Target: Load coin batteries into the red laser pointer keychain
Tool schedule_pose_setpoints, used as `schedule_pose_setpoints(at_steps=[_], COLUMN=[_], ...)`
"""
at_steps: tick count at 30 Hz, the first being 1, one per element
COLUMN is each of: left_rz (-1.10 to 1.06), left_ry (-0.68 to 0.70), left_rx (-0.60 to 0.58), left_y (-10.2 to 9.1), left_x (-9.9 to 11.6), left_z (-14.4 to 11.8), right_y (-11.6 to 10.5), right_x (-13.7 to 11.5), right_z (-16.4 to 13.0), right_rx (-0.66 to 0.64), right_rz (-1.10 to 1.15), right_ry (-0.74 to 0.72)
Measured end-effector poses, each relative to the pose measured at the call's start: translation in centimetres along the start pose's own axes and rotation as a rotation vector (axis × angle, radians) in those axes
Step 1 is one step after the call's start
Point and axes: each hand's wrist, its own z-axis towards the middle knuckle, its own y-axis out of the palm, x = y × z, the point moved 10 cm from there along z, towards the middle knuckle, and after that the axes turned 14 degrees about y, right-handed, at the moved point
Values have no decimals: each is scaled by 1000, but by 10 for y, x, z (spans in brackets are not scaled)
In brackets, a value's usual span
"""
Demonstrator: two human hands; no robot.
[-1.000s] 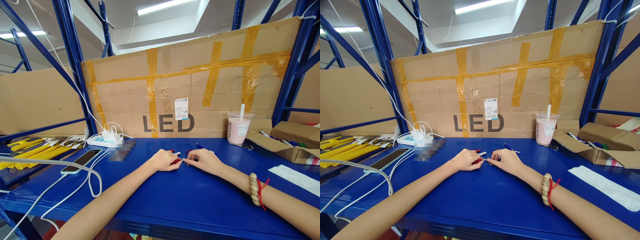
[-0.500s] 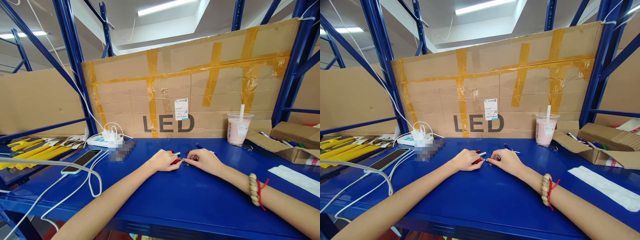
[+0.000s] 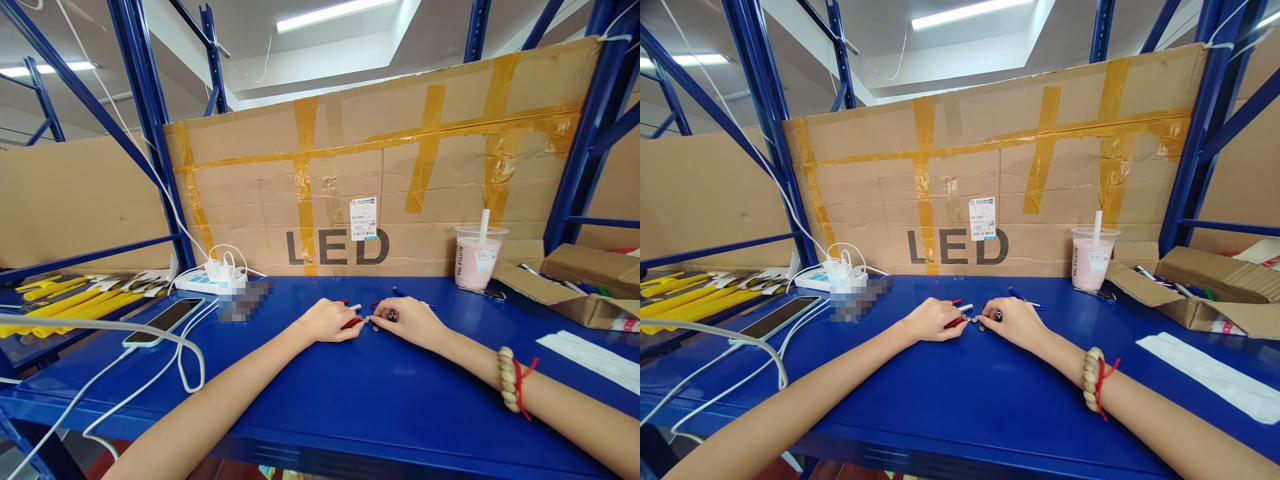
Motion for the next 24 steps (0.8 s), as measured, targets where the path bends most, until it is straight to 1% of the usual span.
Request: schedule_pose_setpoints(at_steps=[14,24], left_rz=[-2,-13], left_ry=[4,-2], left_rx=[4,-10], left_y=[0,0], left_x=[1,0], left_z=[0,0], right_y=[-1,-3], right_x=[-2,-2], right_z=[-2,-1], right_rx=[-8,27], right_rz=[1,-17], right_ry=[-7,-12])
